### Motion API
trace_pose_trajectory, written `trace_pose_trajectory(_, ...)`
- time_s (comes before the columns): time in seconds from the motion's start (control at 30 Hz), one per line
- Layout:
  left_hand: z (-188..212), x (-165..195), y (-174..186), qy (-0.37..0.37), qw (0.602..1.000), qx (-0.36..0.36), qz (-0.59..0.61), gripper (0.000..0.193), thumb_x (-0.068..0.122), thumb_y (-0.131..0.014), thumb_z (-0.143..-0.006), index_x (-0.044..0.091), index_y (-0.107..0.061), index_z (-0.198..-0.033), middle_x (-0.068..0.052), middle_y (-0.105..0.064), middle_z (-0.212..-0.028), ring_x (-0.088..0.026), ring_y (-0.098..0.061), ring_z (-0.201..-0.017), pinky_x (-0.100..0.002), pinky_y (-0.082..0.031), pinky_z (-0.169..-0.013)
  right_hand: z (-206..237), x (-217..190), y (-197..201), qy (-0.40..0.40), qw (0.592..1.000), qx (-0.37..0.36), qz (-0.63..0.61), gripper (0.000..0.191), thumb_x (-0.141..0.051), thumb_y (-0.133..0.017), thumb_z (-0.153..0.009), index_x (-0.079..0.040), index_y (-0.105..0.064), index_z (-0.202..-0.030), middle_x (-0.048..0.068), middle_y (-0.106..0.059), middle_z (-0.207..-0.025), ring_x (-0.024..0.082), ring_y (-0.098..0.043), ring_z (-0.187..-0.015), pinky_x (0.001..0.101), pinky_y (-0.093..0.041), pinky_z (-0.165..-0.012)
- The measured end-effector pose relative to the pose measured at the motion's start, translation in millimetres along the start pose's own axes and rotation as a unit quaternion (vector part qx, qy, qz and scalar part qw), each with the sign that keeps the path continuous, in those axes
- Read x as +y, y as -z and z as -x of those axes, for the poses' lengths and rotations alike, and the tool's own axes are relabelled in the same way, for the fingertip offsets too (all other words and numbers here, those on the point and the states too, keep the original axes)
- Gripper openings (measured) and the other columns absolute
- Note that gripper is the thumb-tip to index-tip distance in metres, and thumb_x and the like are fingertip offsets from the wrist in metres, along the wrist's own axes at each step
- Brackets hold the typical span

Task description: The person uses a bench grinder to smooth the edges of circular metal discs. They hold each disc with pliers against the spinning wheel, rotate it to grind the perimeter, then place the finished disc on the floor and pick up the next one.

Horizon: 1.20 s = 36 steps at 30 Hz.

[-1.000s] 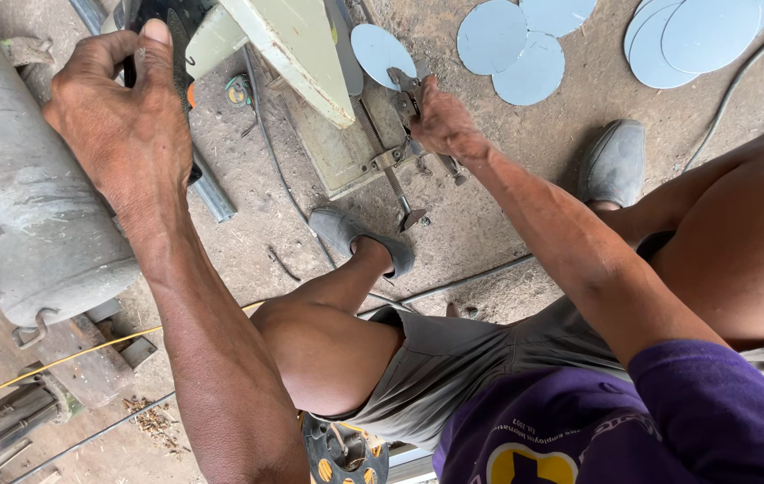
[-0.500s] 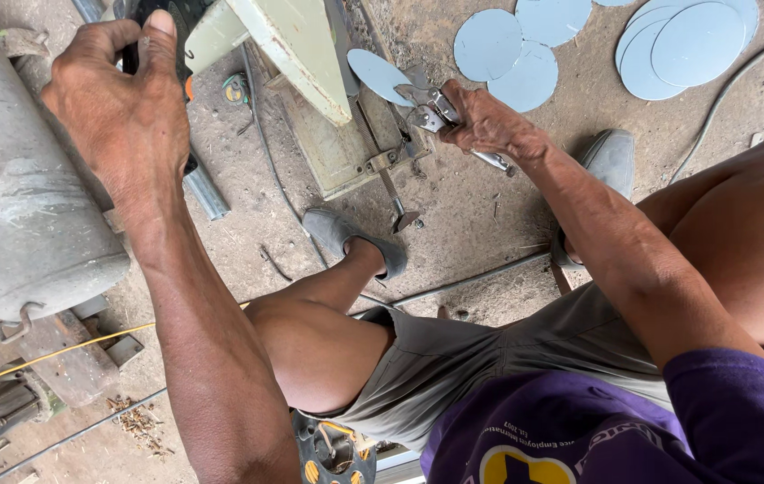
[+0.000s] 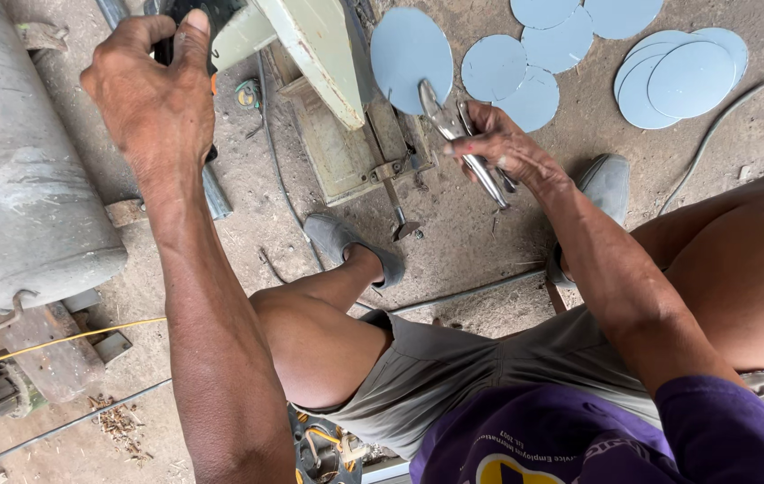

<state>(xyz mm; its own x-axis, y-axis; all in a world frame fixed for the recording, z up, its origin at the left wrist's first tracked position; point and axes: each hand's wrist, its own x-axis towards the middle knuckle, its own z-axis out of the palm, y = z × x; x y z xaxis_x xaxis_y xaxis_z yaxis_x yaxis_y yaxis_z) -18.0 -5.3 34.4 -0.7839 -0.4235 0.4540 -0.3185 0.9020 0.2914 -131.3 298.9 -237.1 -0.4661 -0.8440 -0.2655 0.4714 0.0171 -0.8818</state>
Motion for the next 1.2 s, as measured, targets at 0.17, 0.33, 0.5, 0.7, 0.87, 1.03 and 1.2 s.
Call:
trace_pose_trajectory(0.17, 1.2, -3.2, -1.5, 0.082, 0.996, -0.028, 0.026, 0.031, 0.034, -0.084, -0.096, 0.003, -0.079, -0.101, -0.015, -0.073, -0.085, -0.026, -0.068, -0.082, -0.047, -0.057, -0.071, -19.8, 8.5, -28.7, 0.013, 0.998, 0.055, -0.004, 0.038, -0.021, -0.084, -0.081, -0.010, -0.055, -0.103, 0.007, -0.069, -0.079, 0.016, -0.068, -0.058, 0.0277, -0.061, -0.046)
trace_pose_trajectory(0.33, 1.4, -0.4, 0.3, 0.043, 0.998, -0.015, 0.036, 0.027, 0.030, -0.082, -0.094, 0.003, -0.078, -0.094, -0.013, -0.073, -0.078, -0.029, -0.064, -0.081, -0.050, -0.054, -0.069, -41.7, 34.3, -43.0, 0.076, 0.989, 0.084, 0.090, 0.042, -0.026, -0.091, -0.082, -0.009, -0.057, -0.101, 0.006, -0.067, -0.083, 0.014, -0.067, -0.072, 0.0254, -0.057, -0.064)
trace_pose_trajectory(0.5, 0.9, 0.9, -0.9, -0.050, 0.998, 0.025, 0.037, 0.019, 0.019, -0.081, -0.093, 0.001, -0.078, -0.089, -0.010, -0.075, -0.073, -0.023, -0.066, -0.070, -0.044, -0.056, -0.066, -48.1, 48.5, -25.9, 0.028, 0.975, 0.084, 0.205, 0.051, -0.025, -0.094, -0.081, -0.004, -0.052, -0.100, 0.007, -0.056, -0.080, 0.016, -0.060, -0.069, 0.0313, -0.052, -0.058)
trace_pose_trajectory(0.7, 0.7, 0.3, 1.2, -0.045, 0.995, 0.022, 0.088, 0.018, 0.016, -0.082, -0.097, 0.000, -0.079, -0.090, -0.009, -0.076, -0.073, -0.016, -0.069, -0.059, -0.034, -0.056, -0.055, -39.0, 23.2, -9.6, -0.075, 0.965, 0.023, 0.249, 0.049, -0.017, -0.085, -0.078, -0.007, -0.052, -0.112, 0.012, -0.071, -0.094, 0.021, -0.069, -0.068, 0.0340, -0.063, -0.056)
trace_pose_trajectory(0.87, 1.2, 1.6, -0.9, -0.062, 0.996, 0.039, 0.047, 0.016, 0.012, -0.082, -0.090, -0.003, -0.078, -0.092, -0.014, -0.074, -0.073, -0.021, -0.070, -0.067, -0.041, -0.058, -0.058, -22.5, -8.5, 16.8, -0.137, 0.932, 0.000, 0.335, 0.066, -0.020, -0.087, -0.070, -0.009, -0.053, -0.126, 0.014, -0.071, -0.102, 0.025, -0.070, -0.069, 0.0354, -0.061, -0.054)
trace_pose_trajectory(1.03, 0.6, -0.6, 1.7, 0.030, 0.996, -0.002, 0.079, 0.023, 0.025, -0.081, -0.095, 0.002, -0.078, -0.093, -0.011, -0.076, -0.078, -0.018, -0.072, -0.068, -0.040, -0.060, -0.064, -32.3, 10.7, -0.7, -0.130, 0.961, 0.099, 0.224, 0.046, -0.021, -0.074, -0.092, -0.003, -0.051, -0.127, 0.017, -0.060, -0.096, 0.024, -0.059, -0.078, 0.0330, -0.054, -0.067)
trace_pose_trajectory(1.2, -2.9, 9.5, 2.0, 0.097, 0.992, -0.026, 0.079, 0.029, 0.031, -0.079, -0.090, 0.003, -0.075, -0.097, -0.013, -0.074, -0.082, -0.019, -0.073, -0.072, -0.041, -0.062, -0.068, -81.8, 39.1, -18.1, -0.084, 0.988, 0.119, 0.057, 0.033, -0.012, -0.056, -0.098, -0.013, -0.052, -0.131, 0.005, -0.053, -0.094, 0.016, -0.049, -0.084, 0.0252, -0.050, -0.076)
